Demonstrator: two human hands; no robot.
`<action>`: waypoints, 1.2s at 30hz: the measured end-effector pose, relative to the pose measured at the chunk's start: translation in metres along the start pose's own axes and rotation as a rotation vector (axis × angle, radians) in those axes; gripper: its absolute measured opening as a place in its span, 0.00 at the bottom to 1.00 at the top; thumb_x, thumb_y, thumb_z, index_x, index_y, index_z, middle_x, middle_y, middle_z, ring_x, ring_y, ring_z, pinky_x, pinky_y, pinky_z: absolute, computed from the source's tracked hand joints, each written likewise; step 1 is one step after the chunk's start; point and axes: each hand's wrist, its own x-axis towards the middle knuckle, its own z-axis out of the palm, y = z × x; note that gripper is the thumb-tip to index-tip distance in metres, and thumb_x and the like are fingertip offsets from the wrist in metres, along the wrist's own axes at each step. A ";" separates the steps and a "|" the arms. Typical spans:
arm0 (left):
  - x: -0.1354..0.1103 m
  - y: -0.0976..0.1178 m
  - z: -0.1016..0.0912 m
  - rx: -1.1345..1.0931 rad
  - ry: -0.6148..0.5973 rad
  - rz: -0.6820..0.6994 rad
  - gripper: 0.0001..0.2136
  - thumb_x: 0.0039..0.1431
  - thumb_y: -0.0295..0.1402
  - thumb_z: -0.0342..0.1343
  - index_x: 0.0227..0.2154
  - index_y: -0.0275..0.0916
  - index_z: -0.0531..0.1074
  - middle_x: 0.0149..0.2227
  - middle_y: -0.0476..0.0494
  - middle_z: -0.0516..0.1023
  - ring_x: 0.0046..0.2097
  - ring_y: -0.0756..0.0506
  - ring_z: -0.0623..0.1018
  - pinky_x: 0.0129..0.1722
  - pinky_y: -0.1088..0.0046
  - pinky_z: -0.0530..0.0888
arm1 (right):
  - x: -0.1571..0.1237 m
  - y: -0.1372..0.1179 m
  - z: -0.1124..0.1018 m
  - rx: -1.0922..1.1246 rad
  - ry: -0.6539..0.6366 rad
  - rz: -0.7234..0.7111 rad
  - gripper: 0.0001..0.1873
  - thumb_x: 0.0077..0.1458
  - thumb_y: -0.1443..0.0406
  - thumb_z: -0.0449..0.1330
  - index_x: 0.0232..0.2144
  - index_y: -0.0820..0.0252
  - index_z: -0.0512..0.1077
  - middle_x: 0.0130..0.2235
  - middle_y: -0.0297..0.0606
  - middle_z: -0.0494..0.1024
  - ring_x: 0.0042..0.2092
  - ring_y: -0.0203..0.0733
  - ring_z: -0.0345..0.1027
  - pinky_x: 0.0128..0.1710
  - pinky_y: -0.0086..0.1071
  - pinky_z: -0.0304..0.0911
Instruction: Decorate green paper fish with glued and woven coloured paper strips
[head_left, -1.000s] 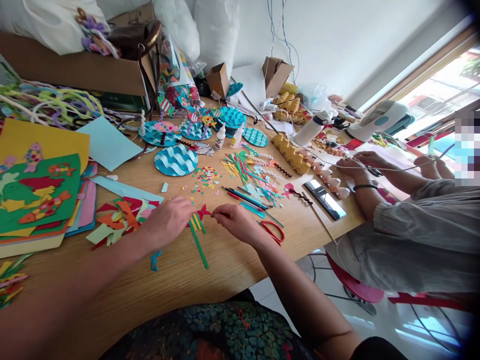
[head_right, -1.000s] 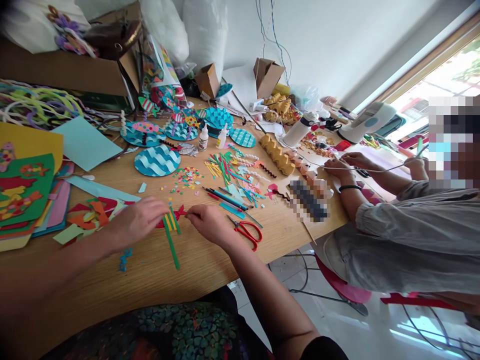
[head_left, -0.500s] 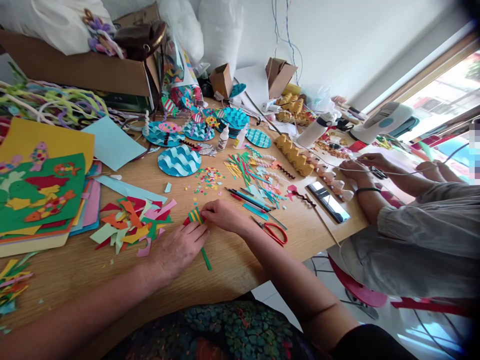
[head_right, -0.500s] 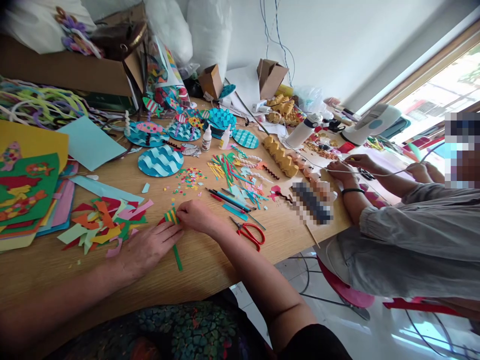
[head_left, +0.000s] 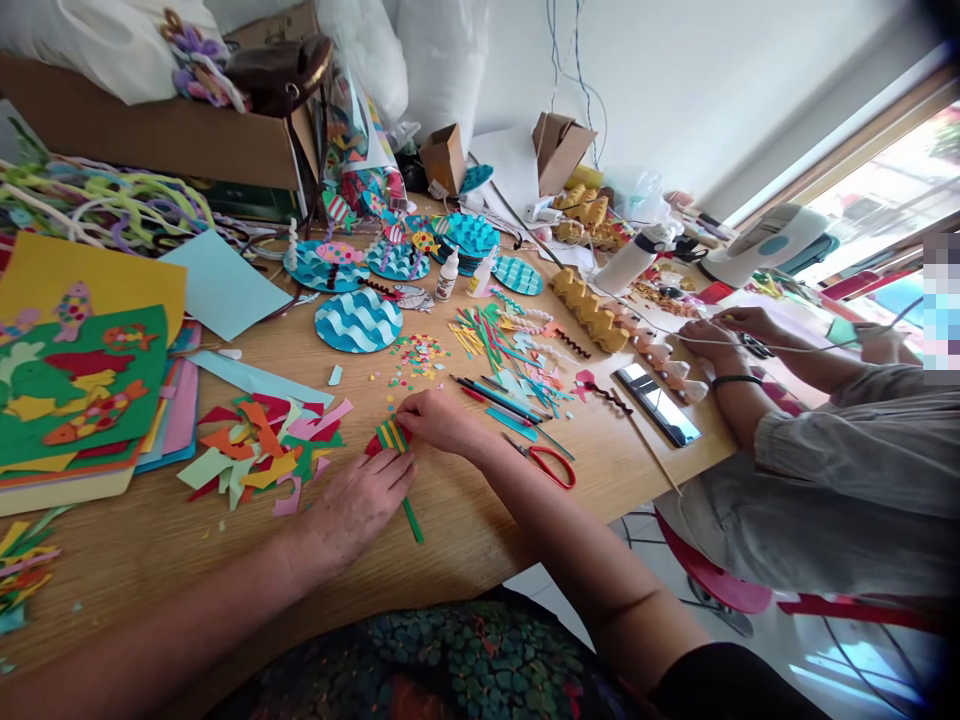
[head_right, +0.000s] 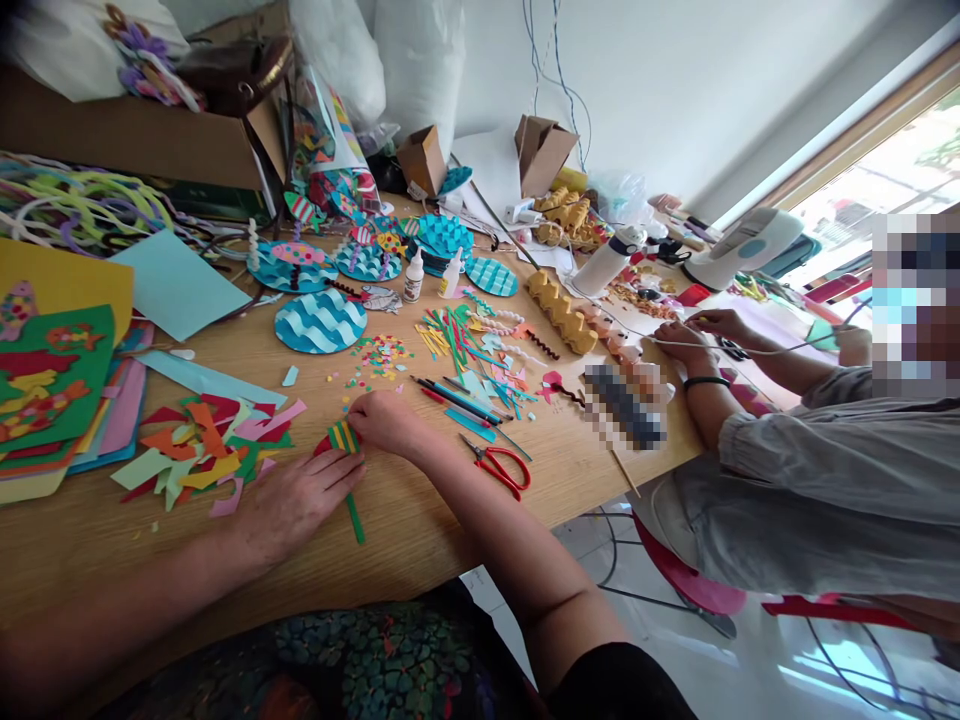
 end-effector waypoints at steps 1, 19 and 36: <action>0.000 0.000 0.001 0.004 0.006 0.001 0.17 0.55 0.20 0.41 0.43 0.35 0.68 0.46 0.41 0.74 0.47 0.45 0.72 0.43 0.66 0.71 | 0.000 0.000 -0.001 0.003 0.009 -0.005 0.12 0.52 0.69 0.51 0.27 0.65 0.75 0.25 0.34 0.73 0.25 0.30 0.57 0.24 0.25 0.47; -0.004 0.002 0.005 0.116 -0.008 0.021 0.17 0.56 0.20 0.42 0.46 0.35 0.68 0.48 0.41 0.73 0.47 0.45 0.72 0.42 0.67 0.70 | 0.005 0.000 -0.006 0.191 0.128 0.033 0.11 0.51 0.69 0.53 0.30 0.65 0.76 0.27 0.34 0.75 0.27 0.30 0.62 0.26 0.23 0.52; 0.021 -0.061 -0.009 -0.347 -0.015 -0.209 0.20 0.57 0.20 0.36 0.49 0.36 0.64 0.46 0.40 0.73 0.49 0.45 0.71 0.50 0.62 0.68 | -0.043 0.008 0.016 1.082 -0.078 0.186 0.11 0.50 0.65 0.53 0.33 0.67 0.71 0.17 0.24 0.61 0.16 0.24 0.49 0.15 0.22 0.42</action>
